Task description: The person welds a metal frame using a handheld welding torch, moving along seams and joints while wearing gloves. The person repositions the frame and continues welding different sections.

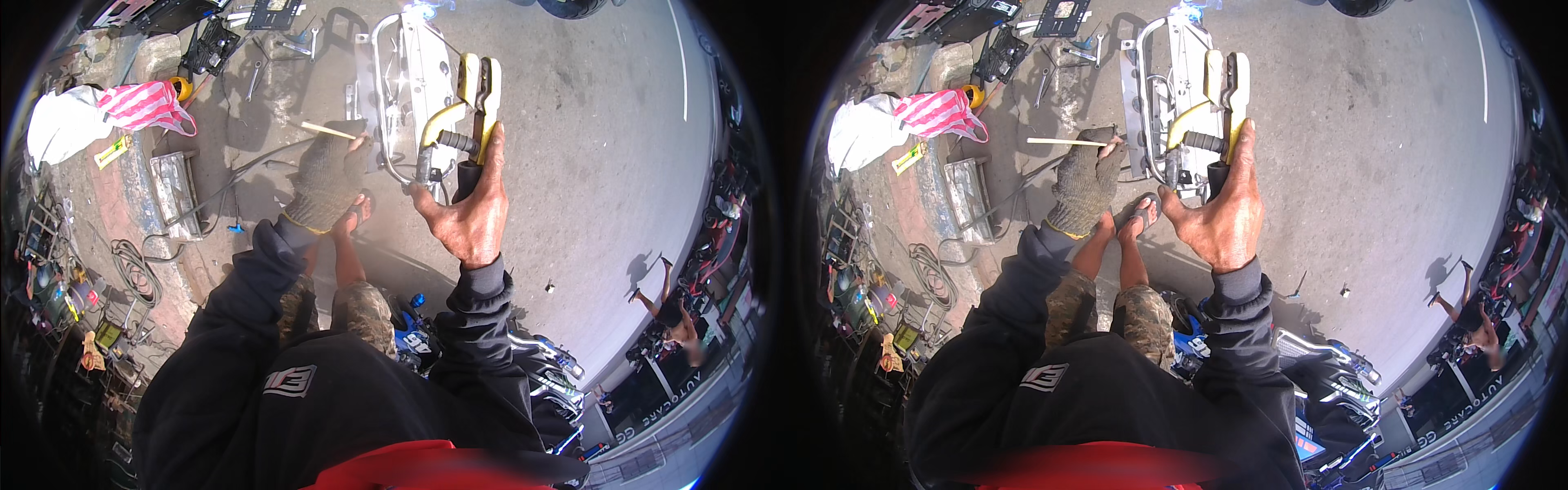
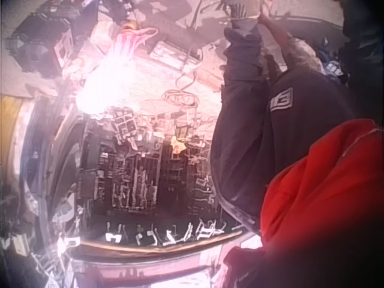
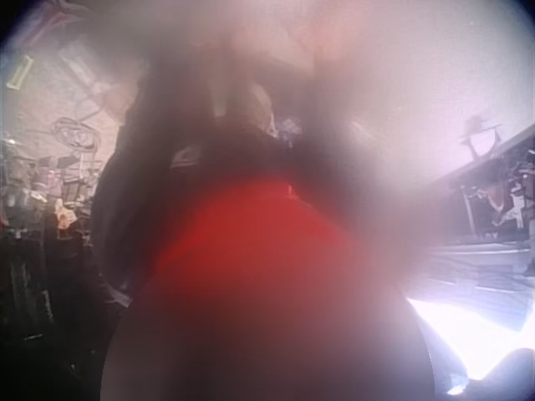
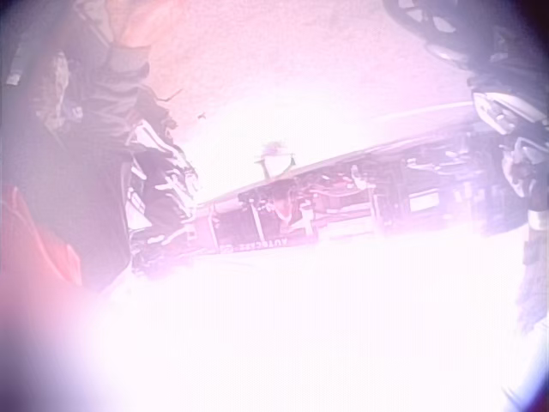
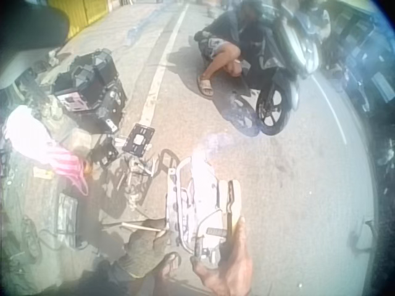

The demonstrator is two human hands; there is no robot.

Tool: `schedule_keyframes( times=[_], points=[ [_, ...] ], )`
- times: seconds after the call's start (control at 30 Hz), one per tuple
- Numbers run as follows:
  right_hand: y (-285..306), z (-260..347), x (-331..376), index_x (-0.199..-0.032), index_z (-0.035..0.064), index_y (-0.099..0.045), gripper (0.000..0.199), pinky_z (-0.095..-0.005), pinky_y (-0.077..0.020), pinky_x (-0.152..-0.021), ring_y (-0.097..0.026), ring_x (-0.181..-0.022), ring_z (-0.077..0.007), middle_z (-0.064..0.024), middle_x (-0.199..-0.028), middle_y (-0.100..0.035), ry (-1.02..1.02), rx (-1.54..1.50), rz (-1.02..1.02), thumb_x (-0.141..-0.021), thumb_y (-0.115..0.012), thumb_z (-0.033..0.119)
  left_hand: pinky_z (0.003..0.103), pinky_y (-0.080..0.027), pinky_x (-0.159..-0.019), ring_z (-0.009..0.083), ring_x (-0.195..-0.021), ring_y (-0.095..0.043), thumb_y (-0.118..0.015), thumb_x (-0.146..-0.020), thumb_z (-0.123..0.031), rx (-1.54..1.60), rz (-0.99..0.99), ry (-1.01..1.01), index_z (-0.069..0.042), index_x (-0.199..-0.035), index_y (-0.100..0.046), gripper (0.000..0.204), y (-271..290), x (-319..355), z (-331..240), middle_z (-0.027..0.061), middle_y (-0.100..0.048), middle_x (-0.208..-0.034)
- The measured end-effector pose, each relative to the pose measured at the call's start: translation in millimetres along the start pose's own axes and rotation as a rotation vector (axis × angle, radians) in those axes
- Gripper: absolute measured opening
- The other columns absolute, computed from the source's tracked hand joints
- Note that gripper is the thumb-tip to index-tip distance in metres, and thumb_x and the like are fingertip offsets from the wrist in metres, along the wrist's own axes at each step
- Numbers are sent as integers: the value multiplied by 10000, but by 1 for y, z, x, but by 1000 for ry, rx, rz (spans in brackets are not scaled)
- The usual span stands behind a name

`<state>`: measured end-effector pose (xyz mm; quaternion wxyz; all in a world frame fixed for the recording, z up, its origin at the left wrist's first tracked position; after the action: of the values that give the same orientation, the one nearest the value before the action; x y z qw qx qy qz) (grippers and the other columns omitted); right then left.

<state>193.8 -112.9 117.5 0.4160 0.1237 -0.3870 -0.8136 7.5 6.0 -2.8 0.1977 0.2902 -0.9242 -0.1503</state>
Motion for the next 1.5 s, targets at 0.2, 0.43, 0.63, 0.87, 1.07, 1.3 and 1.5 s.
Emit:
schedule_keyframes(
  times=[0.2,0.43,0.63,0.87,1.07,1.3,1.5],
  points=[
    [1,0,3,-1595,-63,-135,1199,-399,-592,-911,-699,-1100,-374,-322,-1290,-610,7,10,-2,-662,-847,186,347,-456,-1091,253,-1266,-597,-894,-580,-106,194,-146,-59,3,-1403,-548,899,-16,6,15,132,-632,-1363],
    [0,0,0,-1593,-67,-134,1204,-397,-587,-923,-695,-1113,-365,-321,-1298,-605,-7,-22,5,-663,-853,190,332,-464,-1082,229,-1276,-588,-885,-575,-45,136,-124,-96,14,-1414,-531,913,-16,3,24,132,-615,-1384],
    [2,-1,12,-1597,-66,-148,1224,-348,-567,-855,-682,-1007,-283,-259,-1219,-637,86,-21,-94,-664,-875,249,334,-491,-1037,248,-1238,-611,-878,-557,-41,69,-195,-209,-3,-1414,-537,923,-17,-1,23,126,-636,-1347],
    [10,1,54,-1605,-45,-161,1236,-304,-497,-647,-532,-721,-149,-100,-939,-593,-117,25,-41,-657,-882,285,391,-540,-887,346,-1061,-662,-824,-577,-22,-78,-295,-159,-31,-1303,-600,760,-7,4,-7,158,-658,-1182],
    [7,0,63,-1609,-39,-162,1230,-368,-556,-837,-650,-965,-256,-208,-1146,-645,-95,12,-39,-659,-883,264,448,-542,-737,380,-885,-680,-713,-930,-172,-209,-387,-136,-14,-1120,-692,248,-7,-5,-22,183,-683,-996],
    [5,2,68,-1586,-62,-190,1198,-414,-566,-915,-677,-1092,-395,-322,-1266,-605,-174,-60,-12,-625,-870,161,456,-551,-810,373,-936,-679,-707,-906,-145,-220,-392,-157,-31,-1199,-686,315,-5,-6,-27,177,-690,-1063],
    [4,2,67,-1589,-59,-186,1195,-412,-575,-892,-679,-1097,-396,-331,-1280,-598,-74,-20,-44,-629,-863,159,456,-552,-806,370,-924,-680,-694,-911,-130,-262,-388,-232,-49,-1208,-694,307,-6,-5,-21,176,-691,-1056]
  ],
)
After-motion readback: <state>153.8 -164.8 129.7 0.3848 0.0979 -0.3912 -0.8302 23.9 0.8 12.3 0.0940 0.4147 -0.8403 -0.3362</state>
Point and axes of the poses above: each hand's wrist, its own x-axis away from the middle knuckle, its own y-axis out of the back of the hand, z = x × y, the point moved 1 cm from there along -x, towards the middle knuckle
